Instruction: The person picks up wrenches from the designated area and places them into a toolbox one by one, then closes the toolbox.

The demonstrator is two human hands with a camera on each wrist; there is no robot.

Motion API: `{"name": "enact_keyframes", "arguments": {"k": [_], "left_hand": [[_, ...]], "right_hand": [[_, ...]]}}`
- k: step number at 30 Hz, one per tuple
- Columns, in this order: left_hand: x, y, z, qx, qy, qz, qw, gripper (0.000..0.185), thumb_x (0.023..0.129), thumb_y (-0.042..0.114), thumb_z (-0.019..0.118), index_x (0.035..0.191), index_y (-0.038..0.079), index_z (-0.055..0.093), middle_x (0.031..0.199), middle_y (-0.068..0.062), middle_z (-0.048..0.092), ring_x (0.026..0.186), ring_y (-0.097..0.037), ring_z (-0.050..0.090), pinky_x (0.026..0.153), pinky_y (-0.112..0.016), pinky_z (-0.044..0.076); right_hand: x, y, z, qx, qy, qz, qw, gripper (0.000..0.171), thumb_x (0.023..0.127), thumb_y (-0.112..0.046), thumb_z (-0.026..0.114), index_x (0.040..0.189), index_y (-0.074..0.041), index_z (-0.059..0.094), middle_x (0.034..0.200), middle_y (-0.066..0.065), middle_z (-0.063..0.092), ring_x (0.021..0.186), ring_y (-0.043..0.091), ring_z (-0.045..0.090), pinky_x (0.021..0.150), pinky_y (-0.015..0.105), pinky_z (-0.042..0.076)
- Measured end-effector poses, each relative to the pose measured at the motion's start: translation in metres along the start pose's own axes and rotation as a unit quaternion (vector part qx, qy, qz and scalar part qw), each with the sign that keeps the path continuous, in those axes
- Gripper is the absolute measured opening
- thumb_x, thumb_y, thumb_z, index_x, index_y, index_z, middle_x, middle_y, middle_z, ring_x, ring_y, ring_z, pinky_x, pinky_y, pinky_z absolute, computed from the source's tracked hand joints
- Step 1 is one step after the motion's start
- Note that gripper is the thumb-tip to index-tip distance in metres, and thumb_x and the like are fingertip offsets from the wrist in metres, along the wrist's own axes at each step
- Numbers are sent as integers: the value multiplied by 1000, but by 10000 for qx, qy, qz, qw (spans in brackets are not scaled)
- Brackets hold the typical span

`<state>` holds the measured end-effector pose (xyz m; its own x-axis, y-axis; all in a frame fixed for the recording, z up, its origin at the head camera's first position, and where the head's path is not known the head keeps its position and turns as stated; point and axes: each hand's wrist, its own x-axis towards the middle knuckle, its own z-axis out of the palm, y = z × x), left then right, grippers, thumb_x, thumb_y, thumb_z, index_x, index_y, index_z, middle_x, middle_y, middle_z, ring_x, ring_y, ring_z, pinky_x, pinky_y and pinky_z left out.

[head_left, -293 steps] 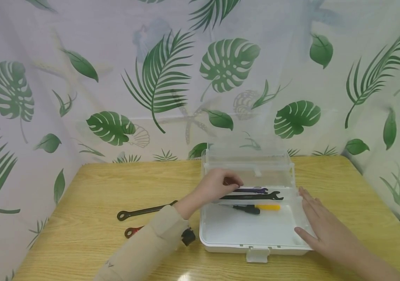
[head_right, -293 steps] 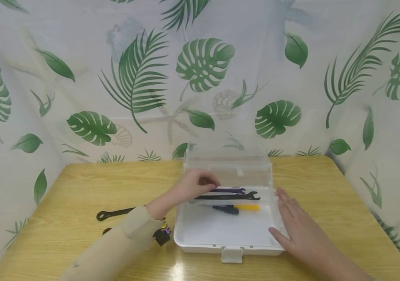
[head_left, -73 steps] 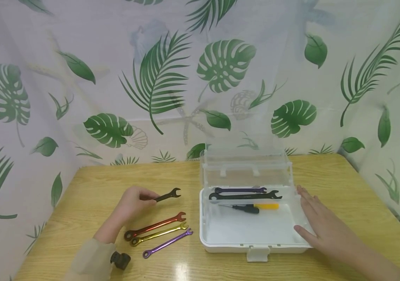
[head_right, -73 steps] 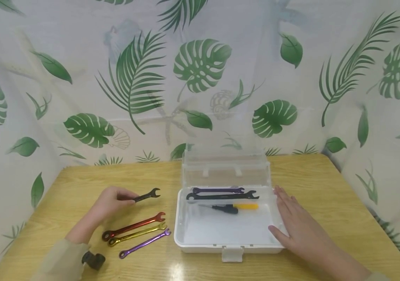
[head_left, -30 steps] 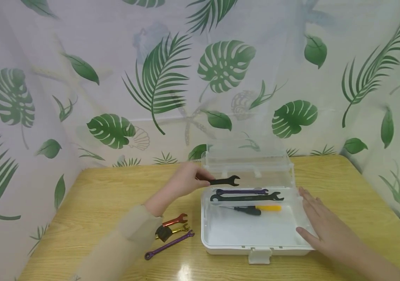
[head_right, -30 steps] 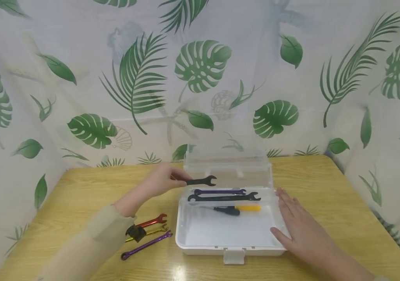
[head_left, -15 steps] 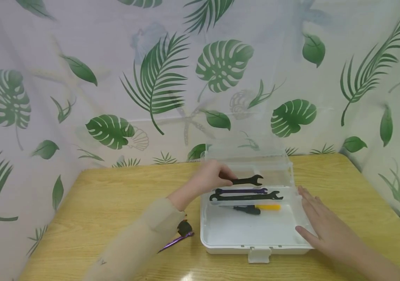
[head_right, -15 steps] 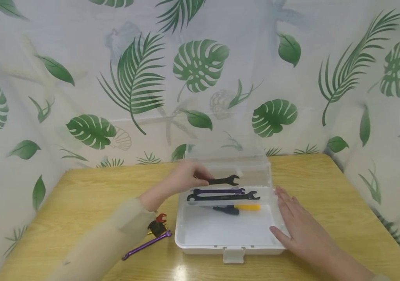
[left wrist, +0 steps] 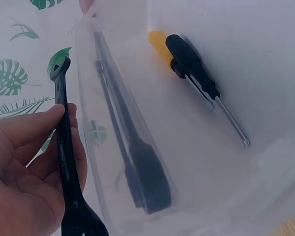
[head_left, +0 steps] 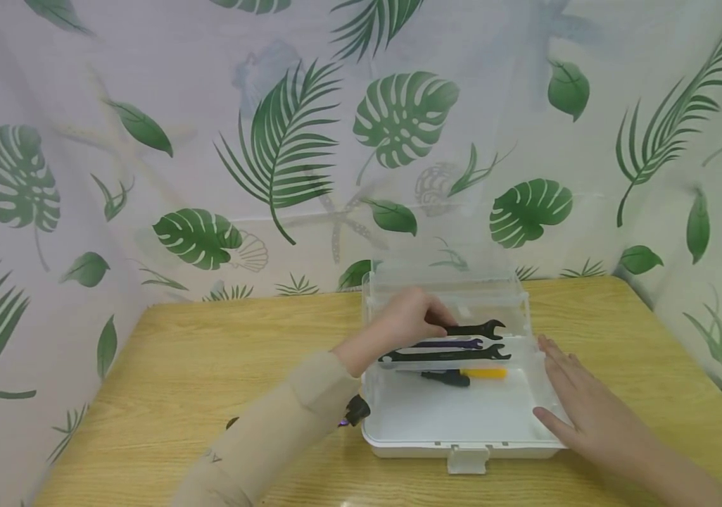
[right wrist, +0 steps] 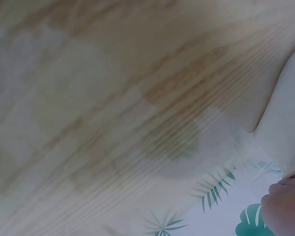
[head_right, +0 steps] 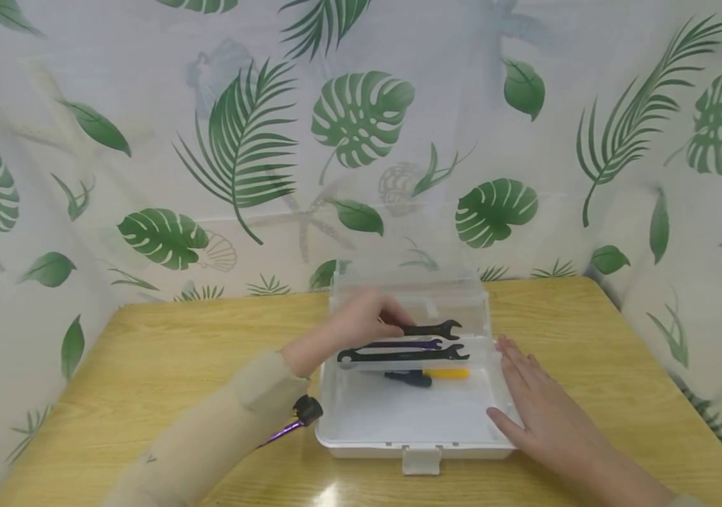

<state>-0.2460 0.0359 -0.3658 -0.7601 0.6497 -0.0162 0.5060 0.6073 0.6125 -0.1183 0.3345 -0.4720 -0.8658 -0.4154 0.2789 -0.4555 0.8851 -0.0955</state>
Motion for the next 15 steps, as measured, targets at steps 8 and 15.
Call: {"name": "enact_keyframes", "arguments": {"k": [8,15], "left_hand": [[4,1,2,-352,-153,28,9993,19,97,-1,74,114,3,82,120,-11,81,110,-21,77,86,-14,58],[7,0,1,-443,-418,-63,9981,23,97,-6,71,116,3,81,121,-11,80,113,-22,76,88,-14,58]], "right_hand": [[1,-3,-1,3,-232,216,9995,88,104,-38,63,165,8,19,176,23,19,167,15,-5,121,8,-19],[2,-1,-4,1,-51,67,10000,88,103,-36,65,165,8,21,177,21,18,161,-1,-14,123,9,-16]]}}
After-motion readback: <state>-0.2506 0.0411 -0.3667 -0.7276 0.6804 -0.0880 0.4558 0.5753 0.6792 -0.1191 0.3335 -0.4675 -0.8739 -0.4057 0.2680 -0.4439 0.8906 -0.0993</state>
